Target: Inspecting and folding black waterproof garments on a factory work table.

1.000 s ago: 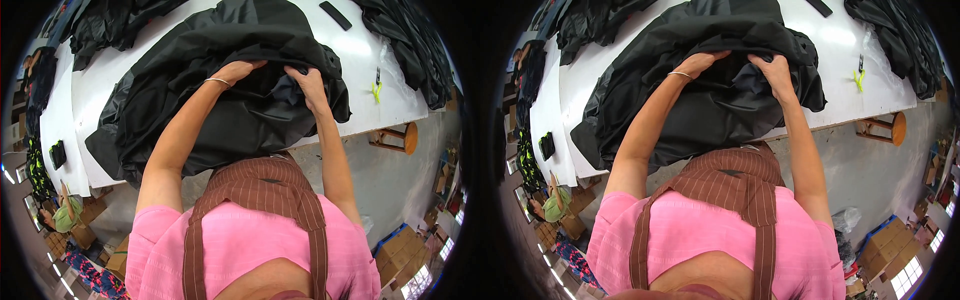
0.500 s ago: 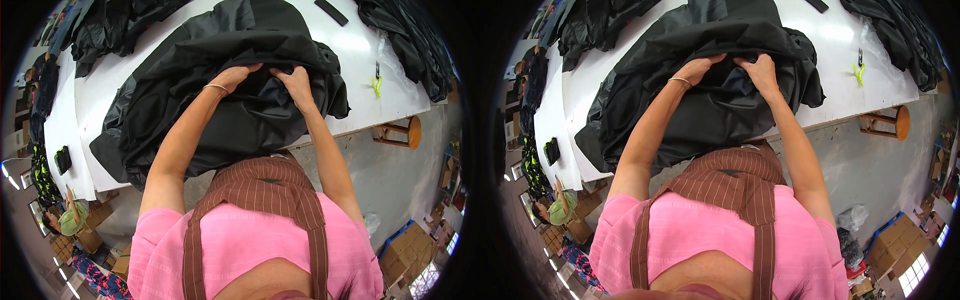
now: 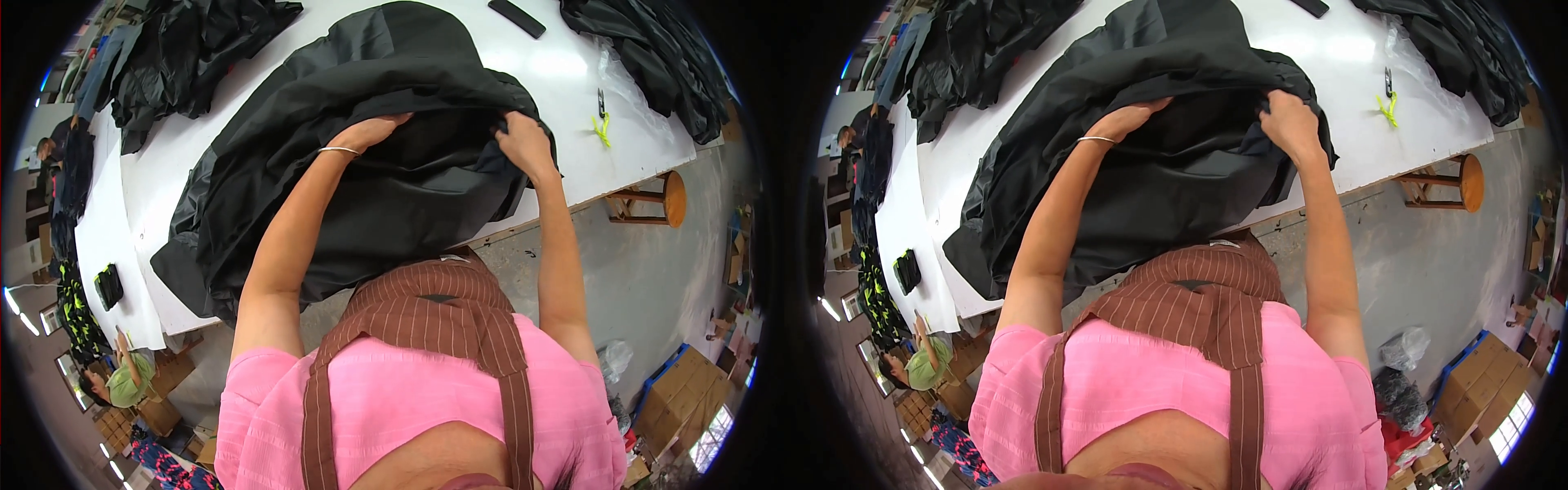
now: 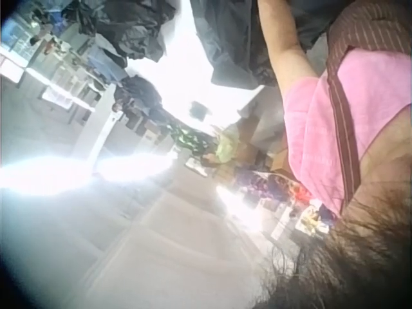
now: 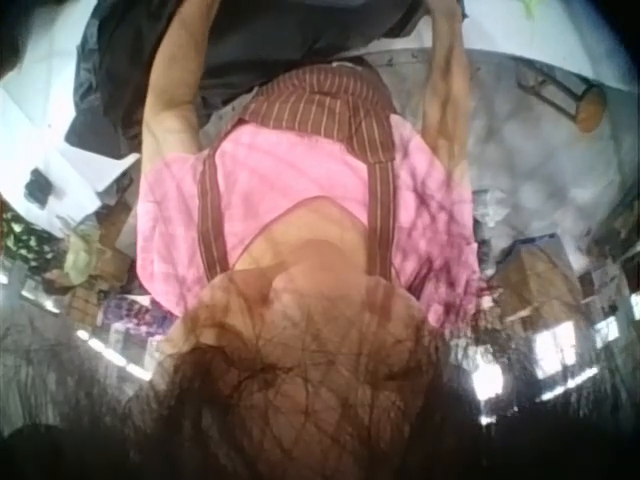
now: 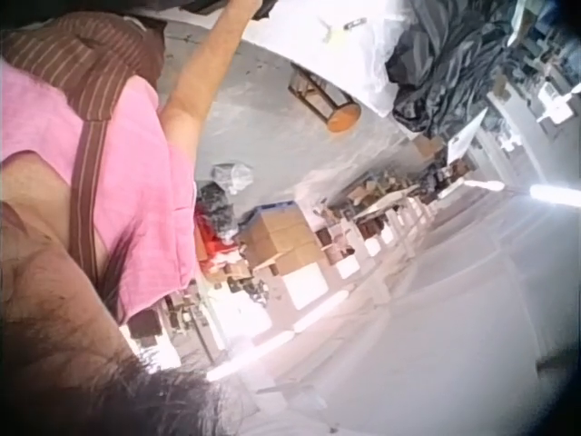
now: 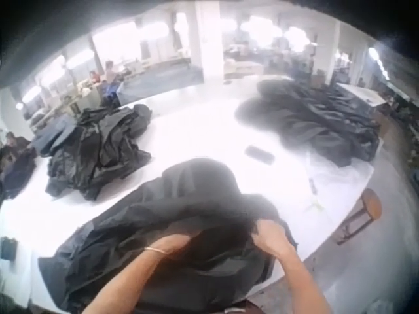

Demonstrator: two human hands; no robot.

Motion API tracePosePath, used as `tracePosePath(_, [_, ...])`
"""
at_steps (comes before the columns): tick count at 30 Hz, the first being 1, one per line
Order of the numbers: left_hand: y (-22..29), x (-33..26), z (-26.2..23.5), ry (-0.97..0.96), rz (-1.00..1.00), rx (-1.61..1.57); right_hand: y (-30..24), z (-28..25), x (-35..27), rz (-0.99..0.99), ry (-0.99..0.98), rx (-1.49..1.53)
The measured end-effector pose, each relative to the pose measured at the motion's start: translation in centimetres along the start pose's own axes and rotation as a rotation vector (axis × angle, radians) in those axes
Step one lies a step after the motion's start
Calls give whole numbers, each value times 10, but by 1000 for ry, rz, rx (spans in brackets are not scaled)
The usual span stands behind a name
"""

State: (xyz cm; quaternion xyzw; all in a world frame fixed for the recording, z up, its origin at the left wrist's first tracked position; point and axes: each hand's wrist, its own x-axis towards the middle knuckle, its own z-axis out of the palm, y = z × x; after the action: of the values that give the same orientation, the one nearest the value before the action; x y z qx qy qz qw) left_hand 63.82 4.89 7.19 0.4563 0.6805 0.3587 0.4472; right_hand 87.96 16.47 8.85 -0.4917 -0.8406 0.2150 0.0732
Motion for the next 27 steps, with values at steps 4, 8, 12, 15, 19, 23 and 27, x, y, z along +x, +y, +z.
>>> tracePosePath(4, [20,10,7,73,222,452,1,13,-13,-166,-162,-200])
tracePosePath(8, [55,26,36,158,385,621,0,31,-27,-190,-80,-196])
tracePosePath(12, [77,48,60,-216,-219,46,3,37,-33,-201,-3,-97])
tracePosePath(15, [74,61,69,-85,46,63,6,40,-41,-272,153,65])
tracePosePath(19, [66,85,69,51,346,411,-6,35,-55,-281,240,209])
tracePosePath(23, [78,100,51,137,339,557,-16,38,-77,-280,174,471])
tracePosePath(27, [66,76,52,-58,358,881,-12,45,-79,-230,256,667])
